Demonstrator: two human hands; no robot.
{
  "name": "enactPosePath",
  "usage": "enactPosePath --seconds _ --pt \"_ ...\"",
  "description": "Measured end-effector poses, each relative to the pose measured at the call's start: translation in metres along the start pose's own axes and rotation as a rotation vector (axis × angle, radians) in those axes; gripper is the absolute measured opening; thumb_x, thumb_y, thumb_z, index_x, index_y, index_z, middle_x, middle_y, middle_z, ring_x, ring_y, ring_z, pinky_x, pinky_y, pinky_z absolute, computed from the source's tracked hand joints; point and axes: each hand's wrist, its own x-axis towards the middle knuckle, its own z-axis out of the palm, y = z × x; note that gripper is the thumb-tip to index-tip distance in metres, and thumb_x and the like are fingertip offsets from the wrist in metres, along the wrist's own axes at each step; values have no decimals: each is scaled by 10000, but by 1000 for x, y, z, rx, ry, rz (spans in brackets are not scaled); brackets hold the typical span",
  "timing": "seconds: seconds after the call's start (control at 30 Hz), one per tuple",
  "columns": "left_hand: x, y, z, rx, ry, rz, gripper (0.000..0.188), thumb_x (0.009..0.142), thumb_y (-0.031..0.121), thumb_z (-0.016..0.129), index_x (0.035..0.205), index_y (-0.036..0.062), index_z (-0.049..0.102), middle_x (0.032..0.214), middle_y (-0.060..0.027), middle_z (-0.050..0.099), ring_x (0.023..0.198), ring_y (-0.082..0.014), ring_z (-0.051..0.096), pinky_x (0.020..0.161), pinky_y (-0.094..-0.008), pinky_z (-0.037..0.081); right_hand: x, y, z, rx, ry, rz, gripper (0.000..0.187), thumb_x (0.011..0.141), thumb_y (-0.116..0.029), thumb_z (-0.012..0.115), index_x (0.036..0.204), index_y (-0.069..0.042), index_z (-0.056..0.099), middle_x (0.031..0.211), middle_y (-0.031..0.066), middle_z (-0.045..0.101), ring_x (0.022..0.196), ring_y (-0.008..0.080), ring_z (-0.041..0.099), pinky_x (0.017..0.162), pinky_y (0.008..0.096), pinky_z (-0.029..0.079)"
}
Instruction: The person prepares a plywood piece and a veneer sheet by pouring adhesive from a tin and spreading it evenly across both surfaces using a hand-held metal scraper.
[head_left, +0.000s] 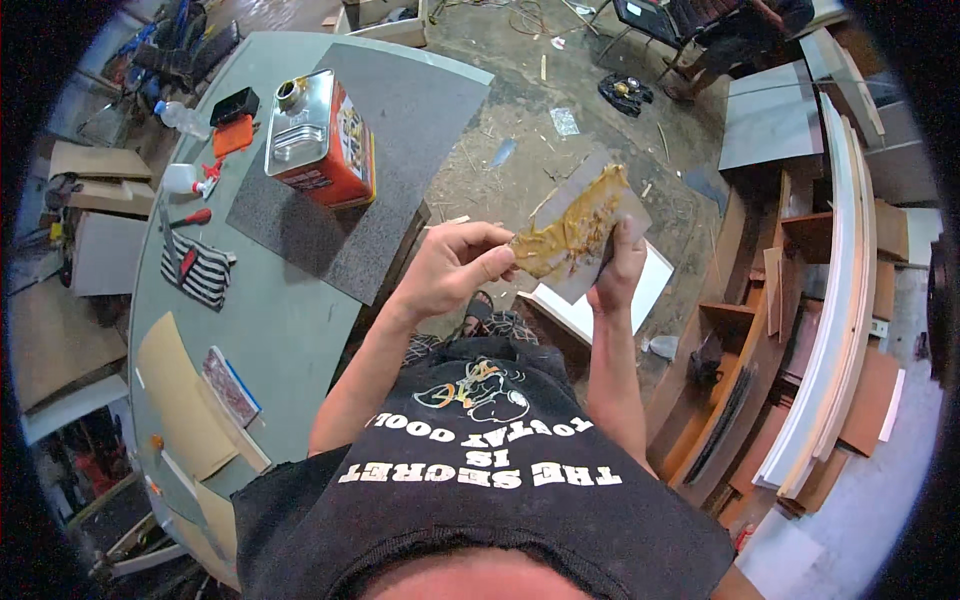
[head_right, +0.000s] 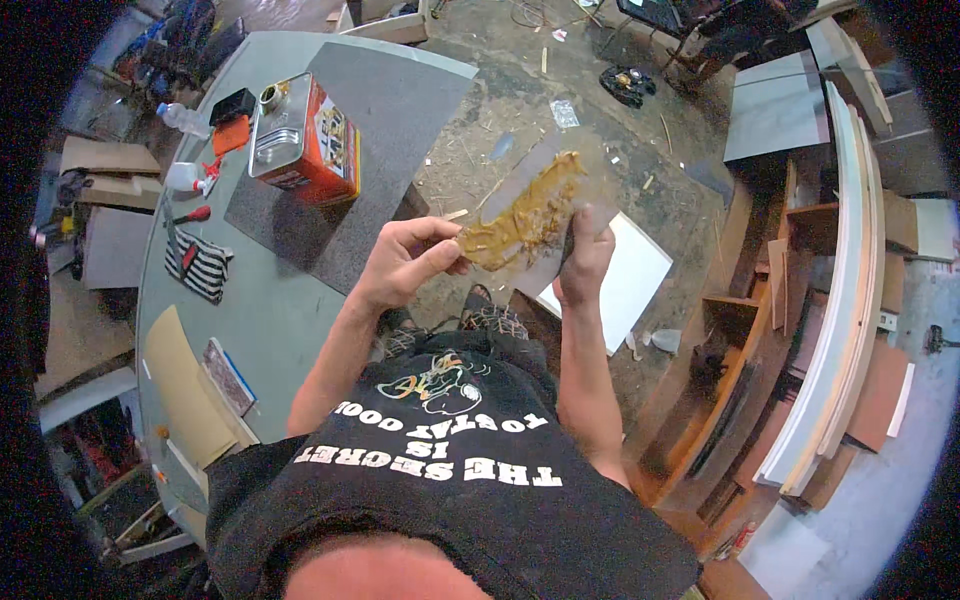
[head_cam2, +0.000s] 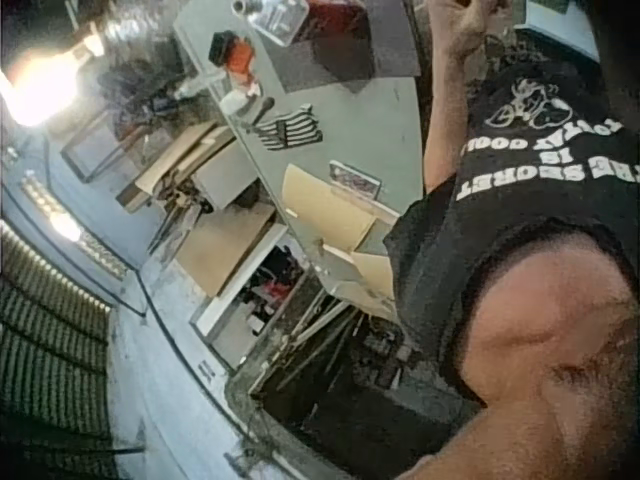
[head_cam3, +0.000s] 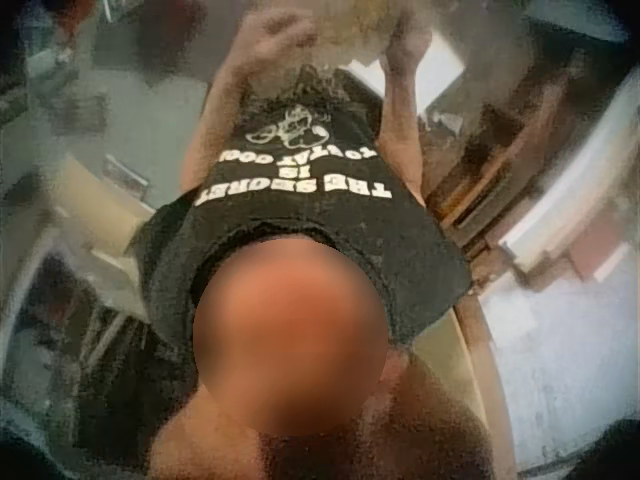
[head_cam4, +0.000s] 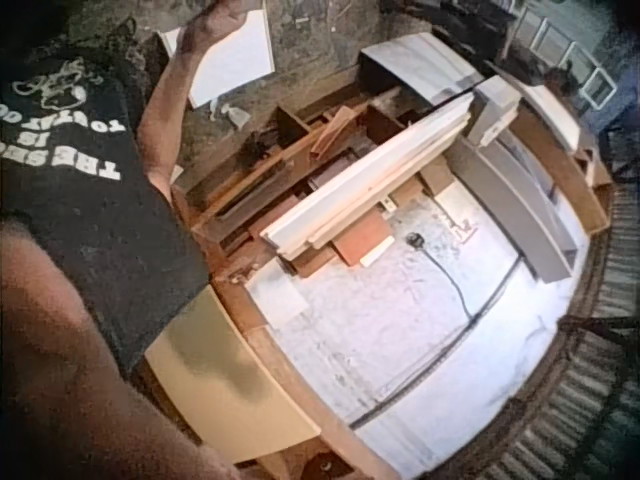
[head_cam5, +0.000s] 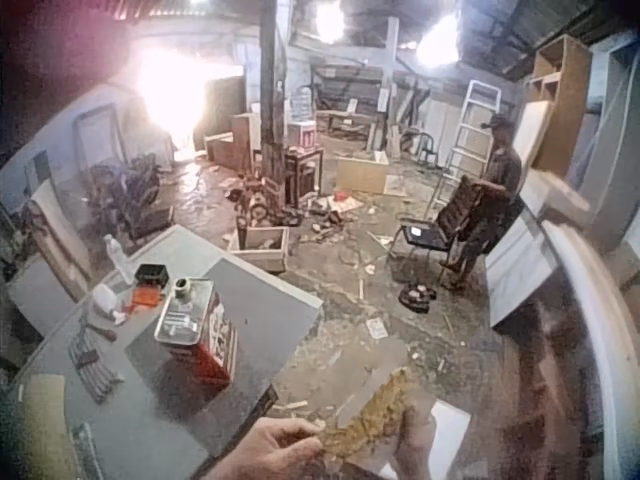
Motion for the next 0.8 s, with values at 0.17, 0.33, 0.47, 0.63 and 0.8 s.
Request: enactPosePath --seconds 0.17,0.33,0.47,0.63,0.8 --pt "-6 -3 -19 204 -185 -54 236 993 211 643 893 -2 628 772 30 597 704 -48 527 605 -240 442 -10 4 -13 -229 -121 61 427 1002 -328 619 1213 43 603 1112 114 697 988 192 682 878 339 548" --pt "-17 5 1 -242 -452 -120 329 1026 311 596 830 52 541 754 18 546 651 -78 519 573 -241 422 -9 -9 4 -90 -304 368 476 994 -408 586 1183 27 619 1050 112 715 887 176 703 792 318 569" --pt "-21 3 44 -838 -155 21 317 1045 327 557 877 66 494 792 -18 569 658 -88 564 565 -228 439 -31 4 42 355 -197 704 659 1016 -594 391 1185 2 614 961 164 721 739 257 725 606 365 623" --pt "-9 12 49 -636 -34 64 283 1066 304 501 897 77 482 762 28 525 586 -18 433 505 -178 327 -36 19 50 516 -188 778 743 1008 -653 322 1114 25 607 765 189 686 433 272 627 319 344 522" --pt "-9 7 52 -393 54 131 225 1043 172 503 856 49 490 776 4 560 625 -34 477 543 -202 403 -48 17 58 638 -325 708 660 1042 -588 316 1126 3 597 816 161 689 527 241 671 401 315 558"
